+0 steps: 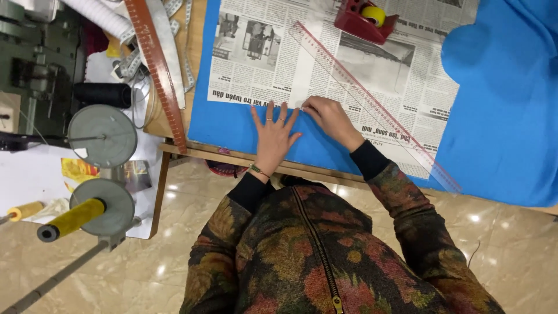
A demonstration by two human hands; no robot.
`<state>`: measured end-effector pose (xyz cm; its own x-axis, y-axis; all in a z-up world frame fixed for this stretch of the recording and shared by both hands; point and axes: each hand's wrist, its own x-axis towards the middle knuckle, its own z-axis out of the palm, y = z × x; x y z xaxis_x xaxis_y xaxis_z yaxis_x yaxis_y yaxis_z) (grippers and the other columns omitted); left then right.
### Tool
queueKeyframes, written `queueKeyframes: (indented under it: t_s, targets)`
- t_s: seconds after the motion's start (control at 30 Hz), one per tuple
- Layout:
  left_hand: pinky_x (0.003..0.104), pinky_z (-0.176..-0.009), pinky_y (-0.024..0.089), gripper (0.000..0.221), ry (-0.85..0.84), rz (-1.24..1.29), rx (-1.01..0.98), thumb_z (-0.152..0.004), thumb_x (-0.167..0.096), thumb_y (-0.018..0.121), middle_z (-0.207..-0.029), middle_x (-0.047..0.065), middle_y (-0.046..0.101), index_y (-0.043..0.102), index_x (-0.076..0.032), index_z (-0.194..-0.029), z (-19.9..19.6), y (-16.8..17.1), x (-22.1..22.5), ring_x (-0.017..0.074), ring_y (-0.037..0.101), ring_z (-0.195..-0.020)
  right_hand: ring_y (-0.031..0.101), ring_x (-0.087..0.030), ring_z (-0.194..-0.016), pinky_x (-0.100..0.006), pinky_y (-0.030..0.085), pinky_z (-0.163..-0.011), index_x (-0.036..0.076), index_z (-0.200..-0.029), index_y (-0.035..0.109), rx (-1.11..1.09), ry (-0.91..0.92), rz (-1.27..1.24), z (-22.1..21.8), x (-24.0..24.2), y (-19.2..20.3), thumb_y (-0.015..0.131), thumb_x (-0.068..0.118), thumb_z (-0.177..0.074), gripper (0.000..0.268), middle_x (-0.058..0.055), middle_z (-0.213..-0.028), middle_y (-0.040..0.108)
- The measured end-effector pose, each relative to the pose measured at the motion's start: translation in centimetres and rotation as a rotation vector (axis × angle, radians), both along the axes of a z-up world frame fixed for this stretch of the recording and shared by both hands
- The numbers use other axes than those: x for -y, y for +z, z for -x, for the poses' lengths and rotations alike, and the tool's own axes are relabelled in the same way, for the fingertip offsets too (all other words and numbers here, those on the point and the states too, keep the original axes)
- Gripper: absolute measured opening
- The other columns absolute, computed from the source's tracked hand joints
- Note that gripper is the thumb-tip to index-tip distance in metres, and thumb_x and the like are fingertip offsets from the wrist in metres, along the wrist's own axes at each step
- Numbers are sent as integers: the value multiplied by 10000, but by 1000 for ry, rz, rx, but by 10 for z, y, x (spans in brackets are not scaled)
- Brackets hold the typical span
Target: Tracing the outline of a newspaper pattern onto blue fabric using tailor's chalk and a ruler
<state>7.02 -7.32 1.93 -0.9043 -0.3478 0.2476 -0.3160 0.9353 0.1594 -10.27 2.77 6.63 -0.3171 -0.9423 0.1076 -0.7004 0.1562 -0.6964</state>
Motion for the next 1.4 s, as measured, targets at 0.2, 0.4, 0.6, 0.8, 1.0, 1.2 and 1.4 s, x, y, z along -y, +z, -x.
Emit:
queueKeyframes:
  t_s: [0.2,0.4,0.6,0.8,1.0,1.2,1.4]
  targets:
    - [866,-1133,147,573,22,36,34,-977,-583,599,-1443,158,571,634,-209,-1410,3,-7,-1,462,468,-1384,705,-359,-785,-423,575,-675,14,-985,658,-252,80,43,0,4,-24,634,50,-1069,95,-186,-793,674]
    - [855,-1151,108,548,17,22,51,-1018,-550,573,-1456,164,562,598,-219,-1454,3,-4,-2,466,437,-1412,704,-286,-750,-387,568,-674,109,-912,633,-510,150,-94,23,-10,-58,662,144,-1036,132,-84,-750,668]
    - [858,-1134,89,525,9,-29,26,-1025,-549,558,-1455,127,581,613,-242,-1447,1,-8,4,428,447,-1420,700,-426,-839,-498,556,-702,57,-983,617,-119,89,-68,10,7,9,636,134,-1059,110,-184,-802,672]
    - [868,-1115,159,579,80,40,-52,-999,-564,596,-1463,146,574,630,-154,-1406,-20,-2,18,413,473,-1391,715,-315,-808,-404,569,-722,89,-950,627,-34,88,-11,-8,32,-3,664,122,-1056,118,-104,-791,683]
    - [883,-1112,153,570,92,42,-84,-988,-582,598,-1443,117,597,640,-183,-1392,-23,-6,23,377,494,-1379,708,-303,-787,-392,573,-711,58,-944,633,-67,141,-11,-13,41,-10,662,81,-1053,115,-114,-776,677]
    - [890,-1110,134,538,95,8,-48,-1003,-577,573,-1451,113,597,648,-212,-1391,-21,-8,24,386,489,-1392,716,-341,-809,-419,578,-701,70,-1002,628,-167,157,45,-14,42,-23,676,90,-1034,61,-130,-789,670]
    - [890,-1117,132,499,96,46,-4,-1017,-564,563,-1471,107,590,665,-225,-1368,-22,-4,23,388,481,-1402,695,-312,-759,-403,567,-673,81,-1032,641,-451,171,75,-19,36,-46,628,91,-1059,32,-131,-765,648]
